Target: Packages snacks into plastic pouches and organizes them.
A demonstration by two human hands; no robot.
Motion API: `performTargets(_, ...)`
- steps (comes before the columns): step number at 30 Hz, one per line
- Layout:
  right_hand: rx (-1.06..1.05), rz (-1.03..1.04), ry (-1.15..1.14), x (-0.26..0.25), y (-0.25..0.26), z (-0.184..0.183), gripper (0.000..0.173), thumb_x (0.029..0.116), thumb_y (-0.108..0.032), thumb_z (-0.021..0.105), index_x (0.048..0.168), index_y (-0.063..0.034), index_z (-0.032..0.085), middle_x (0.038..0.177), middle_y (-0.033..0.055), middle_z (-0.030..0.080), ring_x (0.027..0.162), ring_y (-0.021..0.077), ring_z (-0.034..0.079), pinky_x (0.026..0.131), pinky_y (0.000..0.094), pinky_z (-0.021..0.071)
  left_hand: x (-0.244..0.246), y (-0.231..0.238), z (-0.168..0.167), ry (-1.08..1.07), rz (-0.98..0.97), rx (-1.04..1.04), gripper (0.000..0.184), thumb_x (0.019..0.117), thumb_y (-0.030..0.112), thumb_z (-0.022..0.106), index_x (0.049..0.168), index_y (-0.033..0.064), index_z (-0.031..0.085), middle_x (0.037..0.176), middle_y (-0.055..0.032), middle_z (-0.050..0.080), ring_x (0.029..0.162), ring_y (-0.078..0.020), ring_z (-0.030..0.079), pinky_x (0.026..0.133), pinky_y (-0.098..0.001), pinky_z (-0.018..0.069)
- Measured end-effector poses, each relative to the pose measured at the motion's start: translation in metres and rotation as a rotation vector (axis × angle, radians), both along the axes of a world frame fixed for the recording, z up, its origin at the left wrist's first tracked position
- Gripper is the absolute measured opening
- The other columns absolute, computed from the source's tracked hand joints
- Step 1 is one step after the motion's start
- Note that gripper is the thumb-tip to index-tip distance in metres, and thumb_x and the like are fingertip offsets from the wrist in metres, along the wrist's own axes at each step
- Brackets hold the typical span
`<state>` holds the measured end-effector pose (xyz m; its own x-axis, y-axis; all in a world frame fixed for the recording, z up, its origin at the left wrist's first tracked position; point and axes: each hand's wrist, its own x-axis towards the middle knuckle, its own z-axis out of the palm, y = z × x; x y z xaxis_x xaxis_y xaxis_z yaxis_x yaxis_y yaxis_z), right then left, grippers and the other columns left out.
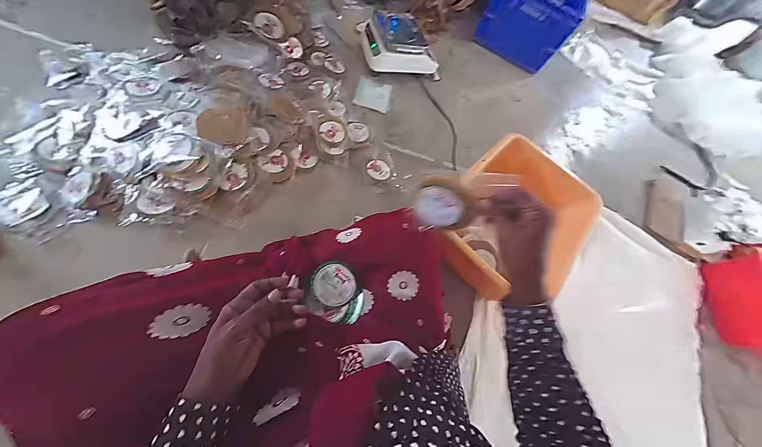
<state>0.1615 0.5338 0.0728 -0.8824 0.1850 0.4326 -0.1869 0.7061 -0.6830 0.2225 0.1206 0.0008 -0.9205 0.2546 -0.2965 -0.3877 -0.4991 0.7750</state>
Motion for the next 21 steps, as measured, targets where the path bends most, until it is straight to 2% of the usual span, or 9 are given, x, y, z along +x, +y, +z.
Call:
performTargets(1, 0.118, -0.103, -0.028, -0.001, 0.027, 0.000, 0.025, 0.1005, -0.016, 0.062, 0.112, 0.0063, 0.067, 0.104, 0.0157, 0.070, 0.091, 0.0170, 0.068, 0.085, 0.0379, 0.0569, -0.003, -0.006, 0.000, -0.005, 0.034, -0.024, 0.029, 0.1060, 0.009, 0.037, 0.124, 0.0003, 0.058, 0.110, -0.0171, 0.072, 0.088, -0.0277, 0.075, 0.075, -0.0429, 0.0650)
performTargets(3, 0.311, -0.268, -0.185, 0.003, 0.068, -0.004, 0.034, 0.1059, -0.022, 0.055, 0.120, 0.0084, 0.060, 0.112, 0.0311, 0.066, 0.104, 0.0447, 0.066, 0.092, 0.0652, 0.0488, -0.008, -0.014, 0.002, -0.017, 0.115, -0.050, 0.030, 0.1068, 0.008, 0.035, 0.122, -0.0012, 0.059, 0.107, -0.0181, 0.071, 0.088, -0.0280, 0.074, 0.078, -0.0436, 0.0642)
performTargets(4, 0.375, -0.314, -0.269, 0.005, 0.087, -0.011, 0.035, 0.1072, -0.022, 0.052, 0.123, 0.0091, 0.058, 0.114, 0.0359, 0.063, 0.108, 0.0538, 0.063, 0.092, 0.0745, 0.0442, -0.011, -0.018, 0.003, -0.021, 0.153, -0.063, 0.029, 0.1068, 0.008, 0.036, 0.121, -0.0018, 0.059, 0.106, -0.0187, 0.071, 0.087, -0.0281, 0.074, 0.078, -0.0436, 0.0638)
performTargets(6, 0.465, -0.371, -0.428, 0.010, 0.116, -0.031, 0.036, 0.1083, -0.022, 0.048, 0.124, 0.0094, 0.057, 0.114, 0.0398, 0.061, 0.109, 0.0612, 0.059, 0.090, 0.0812, 0.0398, -0.015, -0.024, 0.004, -0.026, 0.199, -0.084, 0.029, 0.1068, 0.007, 0.037, 0.121, -0.0020, 0.060, 0.106, -0.0187, 0.072, 0.087, -0.0286, 0.074, 0.079, -0.0436, 0.0639)
performTargets(10, 0.525, -0.267, -0.690, 0.009, 0.132, -0.059, 0.024, 0.1049, -0.012, 0.056, 0.116, 0.0067, 0.066, 0.111, 0.0362, 0.065, 0.107, 0.0585, 0.062, 0.089, 0.0787, 0.0425, -0.027, -0.037, 0.007, -0.048, 0.242, -0.133, 0.029, 0.1075, 0.007, 0.037, 0.121, -0.0021, 0.060, 0.104, -0.0178, 0.073, 0.086, -0.0282, 0.075, 0.079, -0.0434, 0.0638)
performTargets(12, 0.450, -0.206, -0.647, -0.003, 0.134, -0.069, 0.019, 0.1009, -0.008, 0.063, 0.113, 0.0047, 0.068, 0.108, 0.0308, 0.069, 0.105, 0.0527, 0.064, 0.092, 0.0752, 0.0433, -0.037, -0.044, 0.009, -0.039, 0.264, -0.148, 0.028, 0.1074, 0.007, 0.037, 0.120, -0.0021, 0.061, 0.104, -0.0180, 0.074, 0.085, -0.0286, 0.075, 0.078, -0.0433, 0.0642)
performTargets(14, 0.388, -0.164, -0.512, -0.027, 0.121, -0.067, 0.024, 0.1001, -0.011, 0.063, 0.117, 0.0050, 0.067, 0.112, 0.0288, 0.069, 0.109, 0.0500, 0.064, 0.096, 0.0734, 0.0427, -0.046, -0.049, 0.008, -0.027, 0.284, -0.155, 0.029, 0.1074, 0.006, 0.037, 0.119, -0.0023, 0.061, 0.103, -0.0177, 0.074, 0.084, -0.0286, 0.075, 0.078, -0.0429, 0.0645)
performTargets(18, 0.238, -0.066, -0.380, -0.108, 0.037, -0.048, 0.025, 0.1002, -0.014, 0.066, 0.118, 0.0035, 0.068, 0.114, 0.0252, 0.070, 0.108, 0.0418, 0.068, 0.097, 0.0652, 0.0498, -0.065, -0.056, -0.005, -0.046, 0.308, -0.132, 0.027, 0.1074, 0.006, 0.036, 0.119, -0.0025, 0.059, 0.102, -0.0189, 0.073, 0.084, -0.0291, 0.075, 0.078, -0.0444, 0.0645)
performTargets(21, 0.084, 0.112, -0.490, -0.183, -0.033, -0.073, 0.028, 0.0991, -0.014, 0.067, 0.122, 0.0031, 0.067, 0.117, 0.0226, 0.069, 0.107, 0.0340, 0.068, 0.096, 0.0556, 0.0529, -0.073, -0.056, -0.021, -0.129, 0.327, -0.139, 0.025, 0.1082, 0.006, 0.038, 0.119, -0.0034, 0.058, 0.102, -0.0186, 0.073, 0.084, -0.0297, 0.075, 0.078, -0.0447, 0.0642)
